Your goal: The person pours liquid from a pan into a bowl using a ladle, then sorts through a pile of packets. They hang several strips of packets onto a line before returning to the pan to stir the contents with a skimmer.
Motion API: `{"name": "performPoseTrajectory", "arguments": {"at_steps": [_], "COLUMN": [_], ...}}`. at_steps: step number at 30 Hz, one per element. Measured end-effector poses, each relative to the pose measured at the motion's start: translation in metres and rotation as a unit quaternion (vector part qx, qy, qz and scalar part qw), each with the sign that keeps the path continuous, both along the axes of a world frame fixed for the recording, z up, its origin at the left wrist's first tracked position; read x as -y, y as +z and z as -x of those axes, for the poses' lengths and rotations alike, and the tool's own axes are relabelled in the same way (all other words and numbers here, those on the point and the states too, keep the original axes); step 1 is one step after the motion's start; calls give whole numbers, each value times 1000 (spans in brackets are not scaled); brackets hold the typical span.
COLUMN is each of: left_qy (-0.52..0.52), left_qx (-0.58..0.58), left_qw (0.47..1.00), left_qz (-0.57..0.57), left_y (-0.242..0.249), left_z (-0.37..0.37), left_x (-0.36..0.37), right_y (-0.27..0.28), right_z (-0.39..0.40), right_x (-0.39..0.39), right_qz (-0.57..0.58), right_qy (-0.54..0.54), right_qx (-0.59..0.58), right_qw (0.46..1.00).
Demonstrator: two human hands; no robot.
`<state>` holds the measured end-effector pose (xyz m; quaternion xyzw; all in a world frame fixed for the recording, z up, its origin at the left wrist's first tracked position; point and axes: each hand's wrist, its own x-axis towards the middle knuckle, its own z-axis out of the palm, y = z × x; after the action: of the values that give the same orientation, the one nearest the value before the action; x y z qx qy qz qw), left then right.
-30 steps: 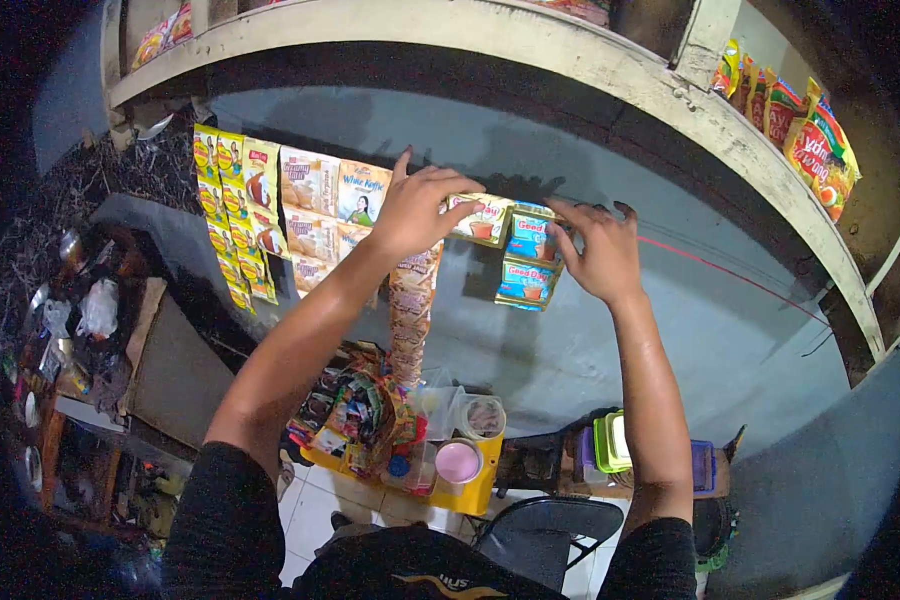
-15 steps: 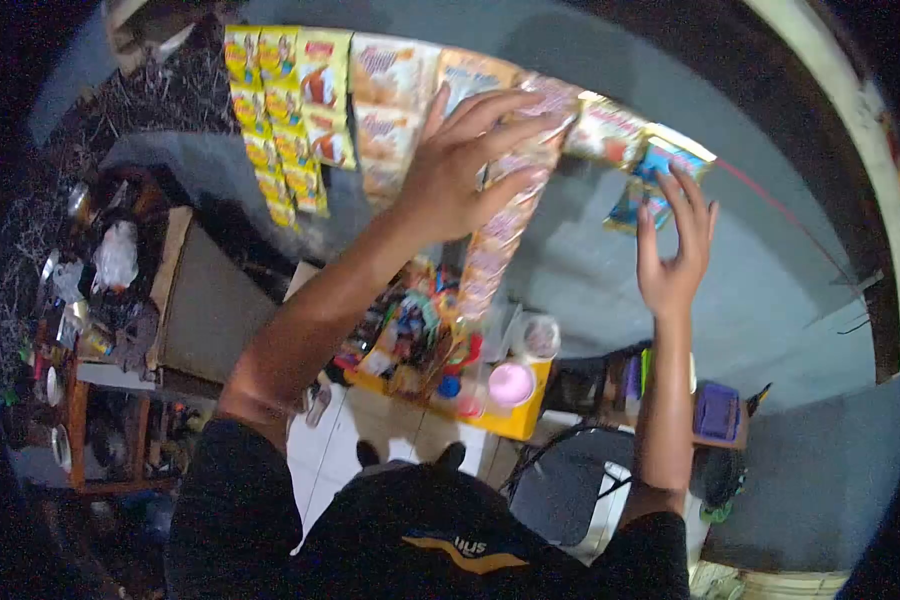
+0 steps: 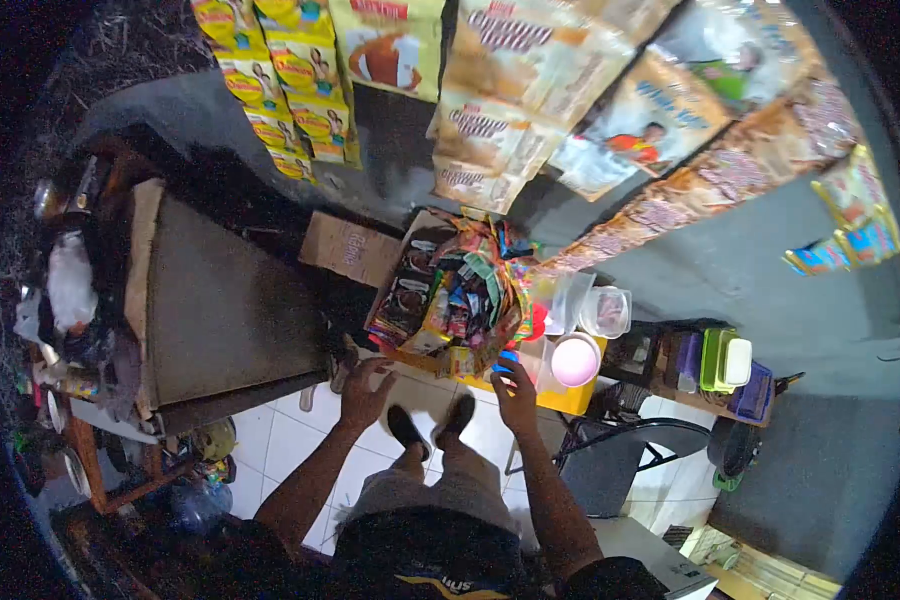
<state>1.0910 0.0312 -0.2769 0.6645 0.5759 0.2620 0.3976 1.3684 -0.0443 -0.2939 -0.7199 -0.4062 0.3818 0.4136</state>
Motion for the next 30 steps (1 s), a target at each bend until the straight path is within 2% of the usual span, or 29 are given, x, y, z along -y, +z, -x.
{"name": "performPoseTrajectory", "arguments": {"at_steps": [2,3,6,8,9,11,12,13,15,16,18,22,24,25,27,28,30], "left_qy": [-12,-33,-15,-20,-20,-14,-12,-10,-24,-22,-15,-25,-10,-10,22,23,-3], "left_qx": [42,18,67,87,113,93,70,72,136,135,164,129,134,131,133,132,155], "left_qw": [999,999,997,994,991,993,994,994,987,987,982,990,982,982,968,969,978], "left_qz": [4,23,29,54,70,76,80,83,79,79,90,53,135,132,210,209,143], "left_y": [-17,-30,-79,-94,-99,-92,-91,-98,-108,-111,-114,-106,-91,-93,-104,-108,-104], "left_z": [-15,-22,-51,-72,-84,-106,-115,-124,-138,-143,-149,-137,-127,-123,-115,-110,-106], "left_x": [-6,-14,-36,-51,-60,-74,-78,-81,-83,-81,-72,-51,-40,-34,-21,-19,-20], "right_y": [-30,-43,-81,-106,-111,-108,-108,-106,-88,-90,-95,-95,-83,-82,-80,-72,-58], "right_z": [10,14,15,14,9,-2,-10,-20,-30,-33,-39,-43,-44,-45,-47,-45,-41], "right_x": [-23,-34,-67,-81,-90,-106,-110,-113,-122,-128,-137,-141,-135,-130,-113,-108,-100], "right_qz": [-7,-1,16,-93,-90,-170,-167,-151,-112,-111,-110,-93,-9,-11,-109,-109,-77], "right_qy": [-17,-18,-32,-64,-63,-122,-119,-93,-35,-33,15,12,32,31,27,27,21], "right_qx": [-43,-44,-62,14,16,71,74,124,203,202,303,268,264,262,240,238,90], "right_qw": [999,999,997,993,994,975,976,976,972,973,947,959,964,965,964,965,993]}}
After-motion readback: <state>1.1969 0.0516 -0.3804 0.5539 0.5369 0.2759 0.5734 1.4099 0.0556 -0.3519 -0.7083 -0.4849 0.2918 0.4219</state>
